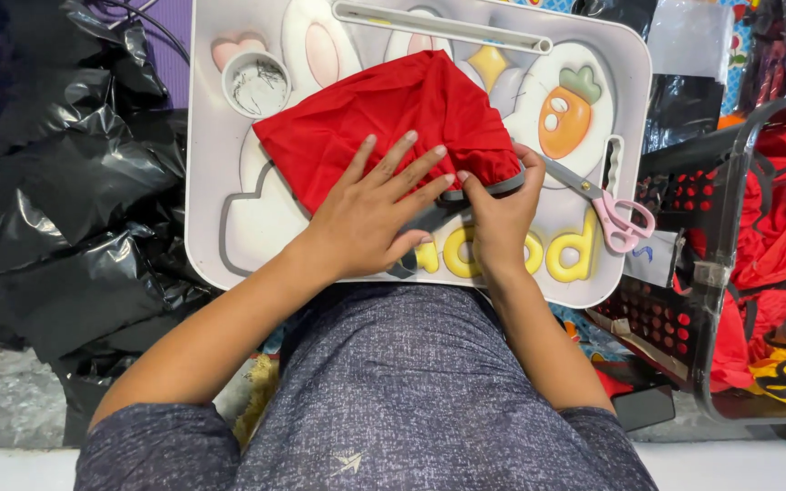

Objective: Trim, fold, and pack a red fabric item into a plastic bag

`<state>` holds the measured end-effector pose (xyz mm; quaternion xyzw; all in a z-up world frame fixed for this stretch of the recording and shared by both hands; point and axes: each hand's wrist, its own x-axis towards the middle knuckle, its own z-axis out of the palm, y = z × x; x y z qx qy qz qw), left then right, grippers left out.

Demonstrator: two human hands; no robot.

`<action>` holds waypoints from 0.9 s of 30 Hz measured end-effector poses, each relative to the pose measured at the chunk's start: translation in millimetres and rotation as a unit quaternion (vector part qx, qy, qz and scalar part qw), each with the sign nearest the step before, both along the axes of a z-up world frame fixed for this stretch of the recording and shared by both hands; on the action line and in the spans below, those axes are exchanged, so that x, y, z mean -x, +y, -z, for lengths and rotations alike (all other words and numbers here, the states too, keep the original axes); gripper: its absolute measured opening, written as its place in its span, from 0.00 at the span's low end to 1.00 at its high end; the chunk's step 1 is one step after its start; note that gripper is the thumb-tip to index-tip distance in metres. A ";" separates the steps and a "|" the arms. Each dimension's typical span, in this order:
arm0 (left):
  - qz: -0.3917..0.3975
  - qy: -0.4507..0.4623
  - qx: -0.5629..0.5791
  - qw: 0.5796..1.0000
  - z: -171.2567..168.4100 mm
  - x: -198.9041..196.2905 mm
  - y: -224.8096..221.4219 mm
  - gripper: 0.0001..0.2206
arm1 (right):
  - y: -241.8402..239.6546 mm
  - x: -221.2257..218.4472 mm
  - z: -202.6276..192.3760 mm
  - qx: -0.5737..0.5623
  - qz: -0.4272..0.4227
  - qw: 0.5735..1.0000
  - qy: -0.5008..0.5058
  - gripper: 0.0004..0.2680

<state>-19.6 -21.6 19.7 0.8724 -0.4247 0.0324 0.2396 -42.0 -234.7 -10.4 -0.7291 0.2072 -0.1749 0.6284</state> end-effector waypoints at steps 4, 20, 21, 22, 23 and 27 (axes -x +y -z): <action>-0.032 0.014 -0.041 0.999 20.2 11.3 12.7 0.34 | 1.4 3.1 5.4 0.035 -0.007 0.999 -0.035 0.25; -0.071 -0.108 0.058 0.990 24.5 8.3 55.1 0.26 | 20.5 12.4 -6.2 0.187 -0.159 0.940 -0.238 0.19; -0.070 -0.107 0.059 0.990 27.5 5.6 58.8 0.26 | 23.0 11.1 -8.9 0.187 -0.158 0.940 -0.237 0.19; -0.095 -0.057 0.012 0.994 30.8 7.3 63.3 0.29 | 26.2 12.4 -11.2 0.224 -0.182 0.917 -0.275 0.17; -0.119 -0.006 -0.035 0.992 33.6 9.1 67.9 0.32 | 29.5 13.8 -14.0 0.260 -0.205 0.891 -0.311 0.15; -0.120 -0.020 -0.059 0.991 42.3 3.9 66.0 0.30 | 43.3 18.8 -18.1 0.394 -0.285 0.797 -0.359 0.10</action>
